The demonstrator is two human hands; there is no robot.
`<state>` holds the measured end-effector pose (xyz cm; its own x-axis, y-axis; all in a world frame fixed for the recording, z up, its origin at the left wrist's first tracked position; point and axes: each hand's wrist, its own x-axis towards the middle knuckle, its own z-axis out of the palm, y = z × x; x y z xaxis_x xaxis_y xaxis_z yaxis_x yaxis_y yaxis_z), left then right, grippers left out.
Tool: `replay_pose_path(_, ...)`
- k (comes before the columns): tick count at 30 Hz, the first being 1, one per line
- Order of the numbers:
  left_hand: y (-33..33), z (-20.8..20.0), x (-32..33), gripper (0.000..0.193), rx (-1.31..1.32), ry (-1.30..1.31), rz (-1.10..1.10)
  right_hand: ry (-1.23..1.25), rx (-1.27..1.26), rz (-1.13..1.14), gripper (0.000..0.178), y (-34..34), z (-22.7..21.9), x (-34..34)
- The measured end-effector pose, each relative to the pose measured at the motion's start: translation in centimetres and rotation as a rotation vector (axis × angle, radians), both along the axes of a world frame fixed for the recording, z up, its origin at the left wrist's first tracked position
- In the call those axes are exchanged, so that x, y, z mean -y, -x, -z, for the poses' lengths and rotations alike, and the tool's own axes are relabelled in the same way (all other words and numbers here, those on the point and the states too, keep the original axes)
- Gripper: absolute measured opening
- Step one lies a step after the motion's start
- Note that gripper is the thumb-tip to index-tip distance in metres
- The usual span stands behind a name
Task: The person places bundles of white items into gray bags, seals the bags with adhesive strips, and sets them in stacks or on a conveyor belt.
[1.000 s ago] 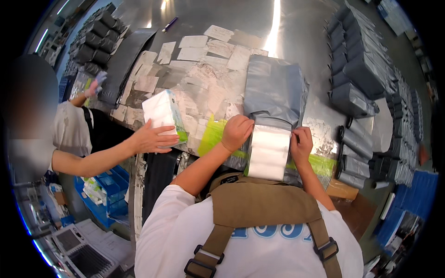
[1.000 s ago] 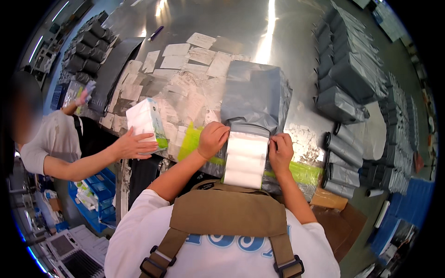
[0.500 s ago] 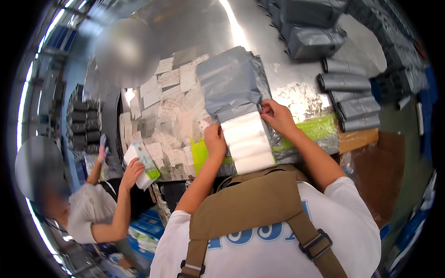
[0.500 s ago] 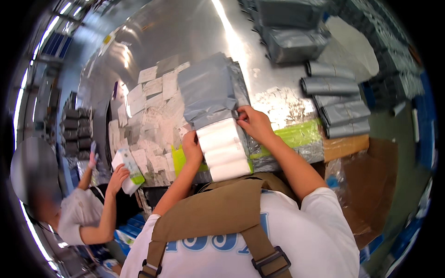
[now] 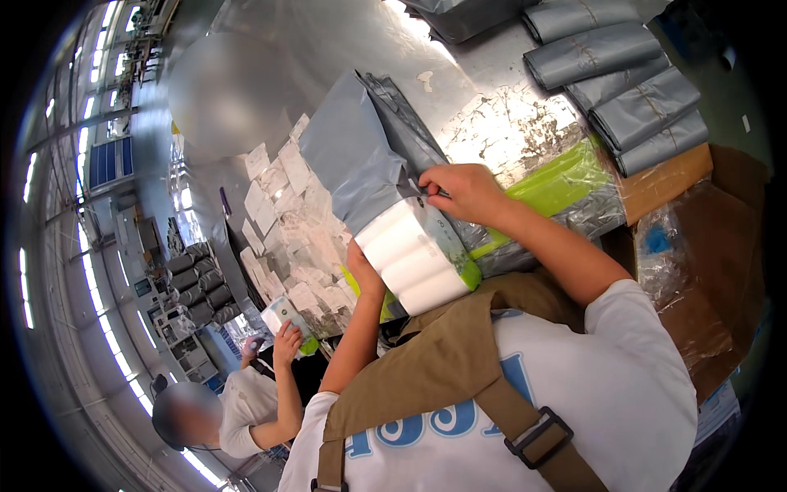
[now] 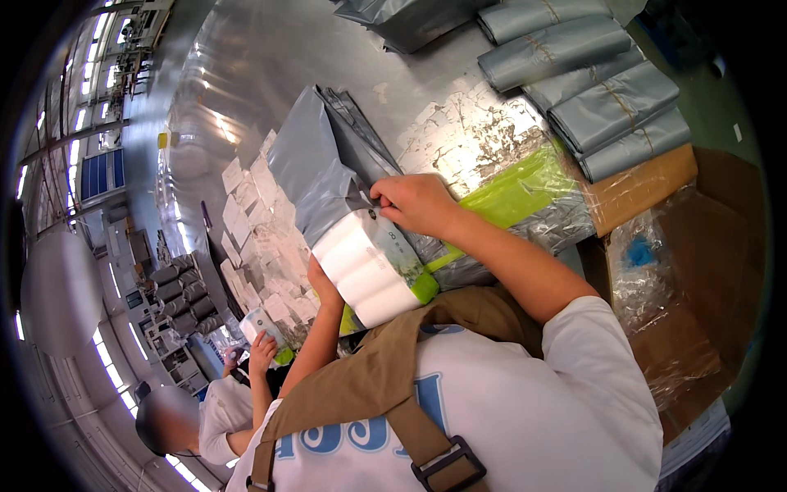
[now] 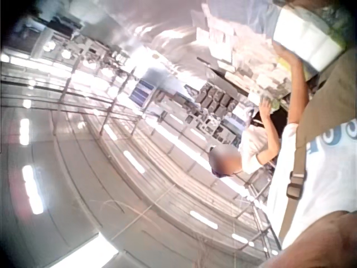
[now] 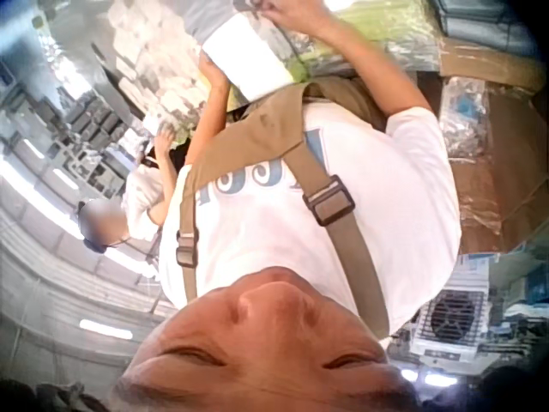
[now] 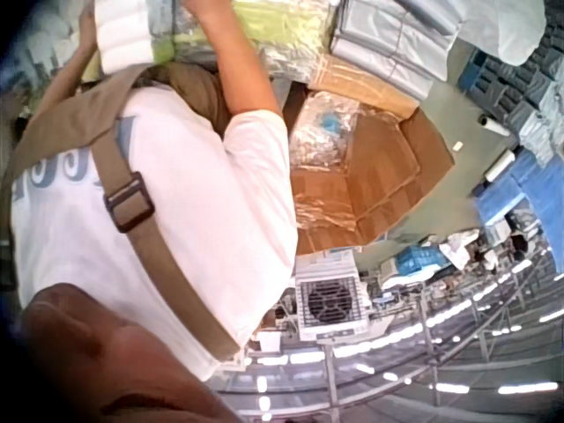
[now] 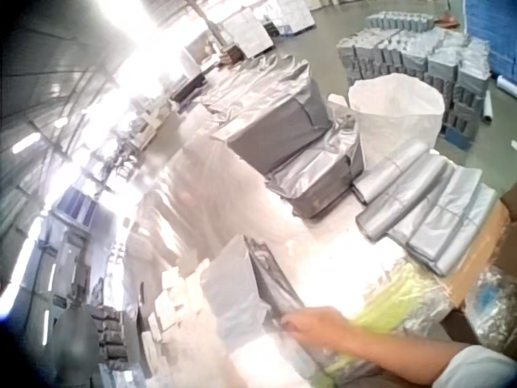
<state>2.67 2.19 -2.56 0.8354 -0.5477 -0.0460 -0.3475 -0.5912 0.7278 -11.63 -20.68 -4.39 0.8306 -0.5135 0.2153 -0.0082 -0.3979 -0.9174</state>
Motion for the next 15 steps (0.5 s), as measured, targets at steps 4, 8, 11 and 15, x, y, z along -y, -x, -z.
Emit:
replay_pose_path(4, 1.0, -0.1, 0.6, 0.02, -0.042, 0.039, -0.105, 0.128, 0.047, 0.068, 0.02, -0.2, -0.1, -0.6)
replay_pose_path(8, 0.6, -0.5, -0.7, 0.013, 0.277, -0.038, 0.111, 0.248, 0.002, 0.067, 0.005, -0.2, -0.8, -1.2)
replay_pose_path(11, 1.2, 0.1, -3.0, 0.01, 0.411, -0.1, 0.2, 0.287, -0.079, 0.04, 0.004, 1.0, -1.5, -1.6)
replay_pose_path(15, 4.5, -0.3, -5.8, 0.01, 0.286, -0.096, 0.225, 0.298, -0.218, -0.108, 0.003, 5.4, -3.2, -3.5)
